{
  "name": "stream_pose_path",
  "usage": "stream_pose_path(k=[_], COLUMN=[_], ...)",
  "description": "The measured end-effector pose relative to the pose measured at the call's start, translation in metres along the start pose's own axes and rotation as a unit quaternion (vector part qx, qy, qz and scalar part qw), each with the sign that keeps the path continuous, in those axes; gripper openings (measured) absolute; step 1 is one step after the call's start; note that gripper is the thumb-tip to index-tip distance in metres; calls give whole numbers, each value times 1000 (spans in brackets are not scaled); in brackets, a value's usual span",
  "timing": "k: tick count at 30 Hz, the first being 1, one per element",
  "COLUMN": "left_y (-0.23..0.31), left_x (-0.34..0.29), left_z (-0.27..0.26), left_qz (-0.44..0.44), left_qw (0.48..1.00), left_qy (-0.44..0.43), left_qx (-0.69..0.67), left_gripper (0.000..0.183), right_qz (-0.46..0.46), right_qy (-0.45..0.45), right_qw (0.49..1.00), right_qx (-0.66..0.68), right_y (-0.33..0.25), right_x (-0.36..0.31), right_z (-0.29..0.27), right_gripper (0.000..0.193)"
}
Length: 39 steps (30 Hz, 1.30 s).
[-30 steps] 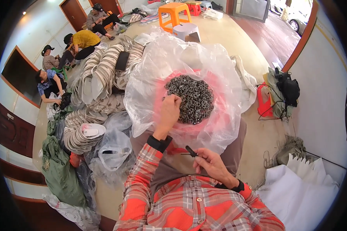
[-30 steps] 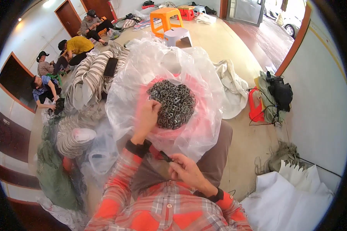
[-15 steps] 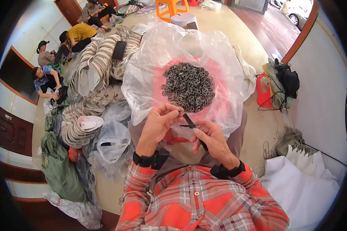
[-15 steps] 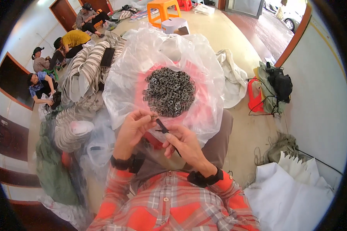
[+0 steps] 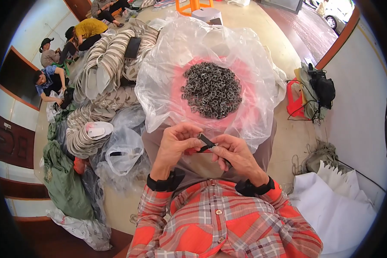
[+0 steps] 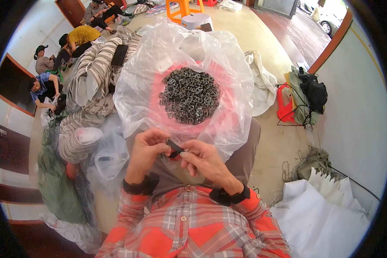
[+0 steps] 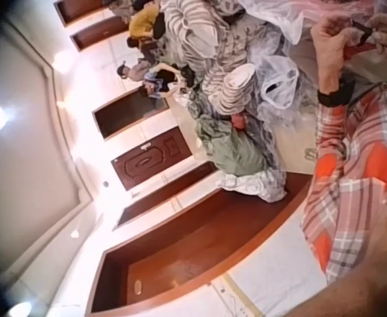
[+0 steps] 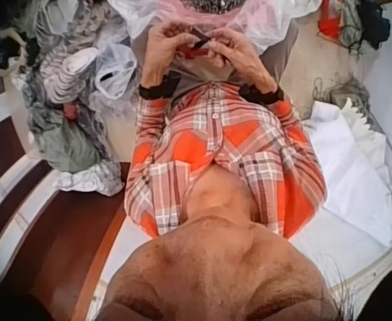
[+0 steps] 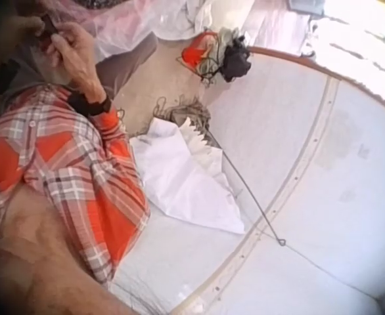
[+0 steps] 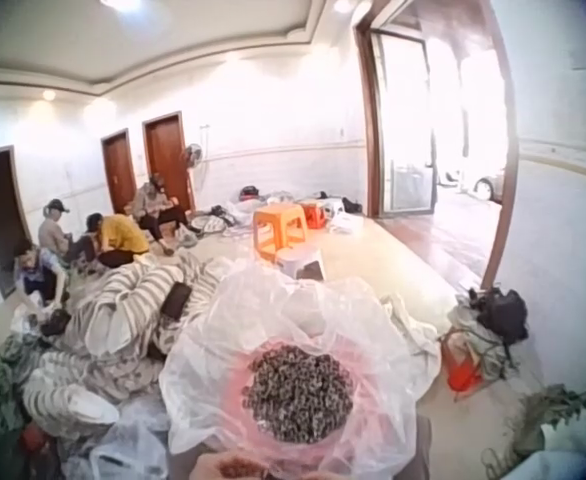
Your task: Manually assembling shoe components by attaching a black plastic strap to a metallic ring.
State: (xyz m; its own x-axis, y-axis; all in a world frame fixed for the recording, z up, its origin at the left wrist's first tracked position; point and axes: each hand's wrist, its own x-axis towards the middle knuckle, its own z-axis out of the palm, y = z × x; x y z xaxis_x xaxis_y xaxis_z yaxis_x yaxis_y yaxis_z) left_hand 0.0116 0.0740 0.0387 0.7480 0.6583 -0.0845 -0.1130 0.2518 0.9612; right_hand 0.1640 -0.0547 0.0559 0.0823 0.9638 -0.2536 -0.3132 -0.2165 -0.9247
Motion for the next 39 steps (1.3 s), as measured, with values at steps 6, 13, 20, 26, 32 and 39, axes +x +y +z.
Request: stream_pose_path(k=[6, 13, 20, 26, 32, 39], left_y=[13, 8, 2, -5, -11, -12], left_x=[-9, -13, -19, -36, -44, -46], left_z=[-14, 1, 2, -3, -1, 1], left_qz=[-56, -129, -114, -94, -97, -69], left_qw=[996, 984, 989, 986, 981, 988], left_qy=[-76, -125, -79, -100, -99, -71], left_qx=[3, 6, -47, -95, -139, -117], left_gripper=[22, 22, 26, 20, 19, 17], right_qz=[23, 26, -24, -9, 16, -116], right_qy=[-59, -89, -11, -12, -49, -19], right_qw=[996, 996, 992, 976, 987, 945], right_qx=[-58, -16, -127, -219, -153, -306], right_y=[-3, 5, 3, 5, 1, 6], right_x=[-4, 4, 12, 7, 3, 15], right_z=[-6, -3, -1, 6, 6, 9], right_gripper=[21, 15, 14, 16, 13, 17])
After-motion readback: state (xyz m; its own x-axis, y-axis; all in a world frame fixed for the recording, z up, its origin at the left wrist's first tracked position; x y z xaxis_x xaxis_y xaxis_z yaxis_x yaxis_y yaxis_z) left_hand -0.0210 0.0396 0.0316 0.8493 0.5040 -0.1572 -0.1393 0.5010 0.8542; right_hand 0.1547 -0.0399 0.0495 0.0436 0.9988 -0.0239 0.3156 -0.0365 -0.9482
